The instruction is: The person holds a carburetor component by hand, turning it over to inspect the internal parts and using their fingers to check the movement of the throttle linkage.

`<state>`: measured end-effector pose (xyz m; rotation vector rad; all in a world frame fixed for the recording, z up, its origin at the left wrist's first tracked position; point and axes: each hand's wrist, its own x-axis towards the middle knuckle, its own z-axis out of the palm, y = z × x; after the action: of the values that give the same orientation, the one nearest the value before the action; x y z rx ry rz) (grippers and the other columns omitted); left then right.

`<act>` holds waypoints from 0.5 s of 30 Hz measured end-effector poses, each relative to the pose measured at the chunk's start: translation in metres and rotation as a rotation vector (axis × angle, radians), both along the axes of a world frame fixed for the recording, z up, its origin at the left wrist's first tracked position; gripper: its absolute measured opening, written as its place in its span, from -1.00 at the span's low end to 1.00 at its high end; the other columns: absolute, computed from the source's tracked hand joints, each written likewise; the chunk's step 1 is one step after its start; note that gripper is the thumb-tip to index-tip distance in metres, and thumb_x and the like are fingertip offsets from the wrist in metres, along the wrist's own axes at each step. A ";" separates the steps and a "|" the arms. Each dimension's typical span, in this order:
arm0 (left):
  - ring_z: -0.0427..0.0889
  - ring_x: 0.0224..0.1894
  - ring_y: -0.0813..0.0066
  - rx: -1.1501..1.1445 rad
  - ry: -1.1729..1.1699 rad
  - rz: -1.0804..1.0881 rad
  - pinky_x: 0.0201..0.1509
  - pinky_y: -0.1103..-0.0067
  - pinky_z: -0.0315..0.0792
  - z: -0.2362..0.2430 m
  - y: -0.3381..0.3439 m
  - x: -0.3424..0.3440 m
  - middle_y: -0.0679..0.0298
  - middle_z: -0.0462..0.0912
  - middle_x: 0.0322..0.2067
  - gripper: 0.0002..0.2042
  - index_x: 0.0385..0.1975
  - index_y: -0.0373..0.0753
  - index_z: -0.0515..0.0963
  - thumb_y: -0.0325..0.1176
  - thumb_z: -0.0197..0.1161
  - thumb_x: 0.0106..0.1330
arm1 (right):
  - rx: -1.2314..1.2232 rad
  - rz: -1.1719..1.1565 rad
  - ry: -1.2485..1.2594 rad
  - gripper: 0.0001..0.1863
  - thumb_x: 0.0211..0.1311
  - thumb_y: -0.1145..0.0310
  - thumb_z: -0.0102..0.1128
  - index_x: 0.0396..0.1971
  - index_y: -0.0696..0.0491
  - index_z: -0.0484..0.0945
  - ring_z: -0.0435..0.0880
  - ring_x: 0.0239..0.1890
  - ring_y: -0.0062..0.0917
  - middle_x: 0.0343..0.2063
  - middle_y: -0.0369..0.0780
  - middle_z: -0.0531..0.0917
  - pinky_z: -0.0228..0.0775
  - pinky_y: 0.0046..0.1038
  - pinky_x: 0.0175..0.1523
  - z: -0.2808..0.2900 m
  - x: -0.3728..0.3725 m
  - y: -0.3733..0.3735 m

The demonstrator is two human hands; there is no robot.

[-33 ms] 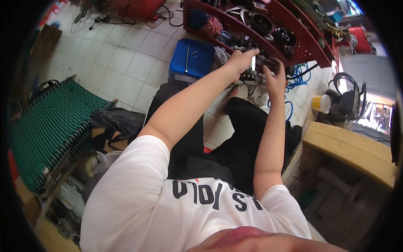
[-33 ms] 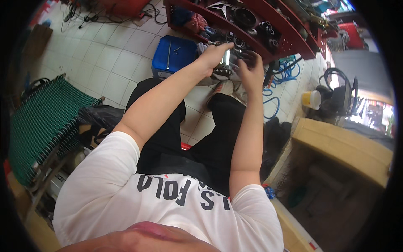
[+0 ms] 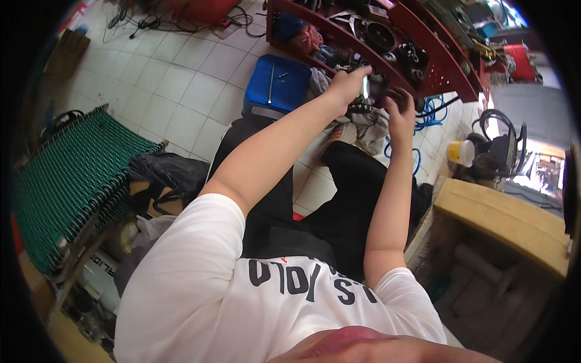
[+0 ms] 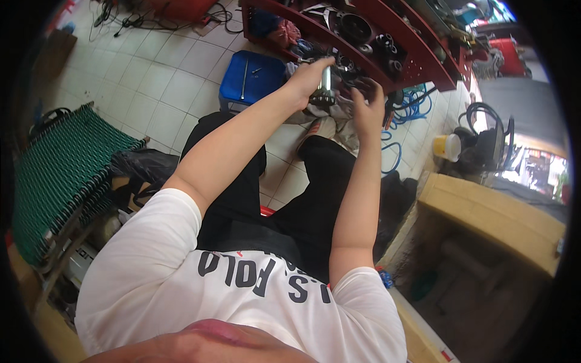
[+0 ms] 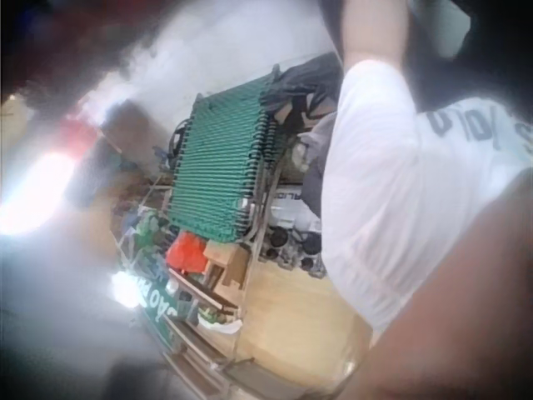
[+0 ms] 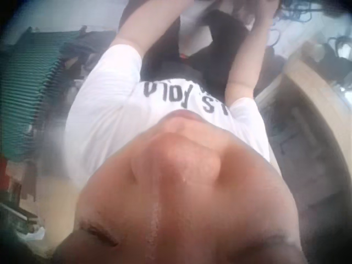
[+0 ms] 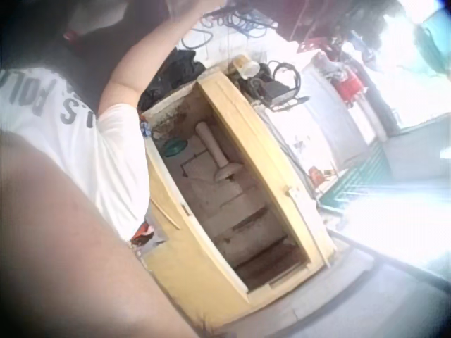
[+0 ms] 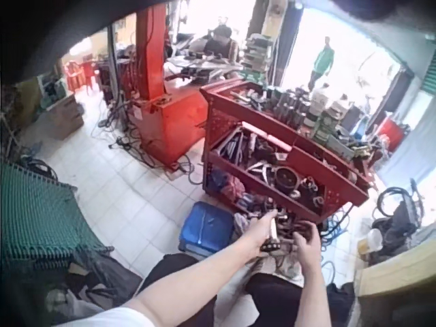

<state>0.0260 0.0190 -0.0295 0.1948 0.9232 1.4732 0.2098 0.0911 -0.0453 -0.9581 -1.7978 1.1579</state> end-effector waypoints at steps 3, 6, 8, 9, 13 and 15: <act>0.77 -0.42 0.18 -0.021 -0.156 0.166 -0.36 0.29 0.70 0.001 0.005 -0.023 0.12 0.74 -0.31 -0.66 -0.10 -0.19 0.58 -0.01 0.16 0.49 | -0.184 -0.093 0.016 -0.60 0.35 0.43 0.27 0.15 0.12 0.49 0.69 -0.08 -0.55 -0.10 -0.24 0.72 0.53 -0.52 -0.01 -0.007 0.004 0.005; 0.75 -0.44 0.15 0.031 -0.273 0.211 -0.39 0.28 0.67 0.004 0.014 -0.031 0.16 0.74 -0.33 -0.63 -0.11 -0.14 0.56 0.06 0.09 0.51 | -0.315 -0.108 -0.245 -0.67 0.43 0.31 0.17 0.11 0.09 0.57 0.69 -0.17 -0.57 -0.06 -0.22 0.71 0.58 -0.44 -0.10 -0.040 0.017 0.021; 0.74 -0.47 0.17 0.060 -0.331 0.253 -0.41 0.28 0.65 -0.001 0.012 -0.041 0.17 0.73 -0.37 -0.62 -0.12 -0.13 0.57 0.08 0.08 0.52 | -0.359 0.000 -0.533 -0.66 0.42 0.29 0.18 0.12 0.09 0.57 0.69 -0.17 -0.58 -0.07 -0.19 0.70 0.58 -0.48 -0.11 -0.055 -0.014 0.000; 0.73 -0.48 0.17 0.055 -0.356 0.269 -0.42 0.28 0.64 -0.003 0.011 -0.043 0.19 0.71 -0.39 -0.62 -0.13 -0.11 0.57 0.10 0.07 0.51 | -0.375 0.095 -0.555 -0.66 0.36 0.27 0.22 0.06 0.11 0.61 0.70 -0.17 -0.54 -0.15 -0.19 0.74 0.54 -0.47 -0.08 -0.063 -0.032 -0.015; 0.74 -0.44 0.19 0.011 -0.435 0.239 -0.37 0.29 0.65 0.014 0.008 -0.036 0.23 0.71 -0.36 -0.64 -0.10 -0.07 0.55 0.10 0.07 0.51 | 0.017 0.408 -0.736 -0.52 0.29 0.17 0.29 0.10 0.15 0.61 0.75 0.04 -0.33 0.01 -0.05 0.76 0.52 -0.40 0.12 -0.118 -0.082 -0.032; 0.75 -0.44 0.19 0.003 -0.444 0.240 -0.36 0.29 0.66 0.018 0.004 -0.039 0.23 0.71 -0.35 -0.64 -0.10 -0.07 0.55 0.09 0.07 0.51 | 0.035 0.442 -0.950 -0.49 0.29 0.16 0.30 0.15 0.13 0.57 0.72 0.08 -0.22 0.08 0.02 0.70 0.52 -0.27 0.15 -0.132 -0.129 -0.036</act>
<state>-0.0127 0.0225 -0.0110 -0.2428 0.5958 1.6494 0.0808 0.0551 -0.1778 -1.2432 -2.8876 0.9684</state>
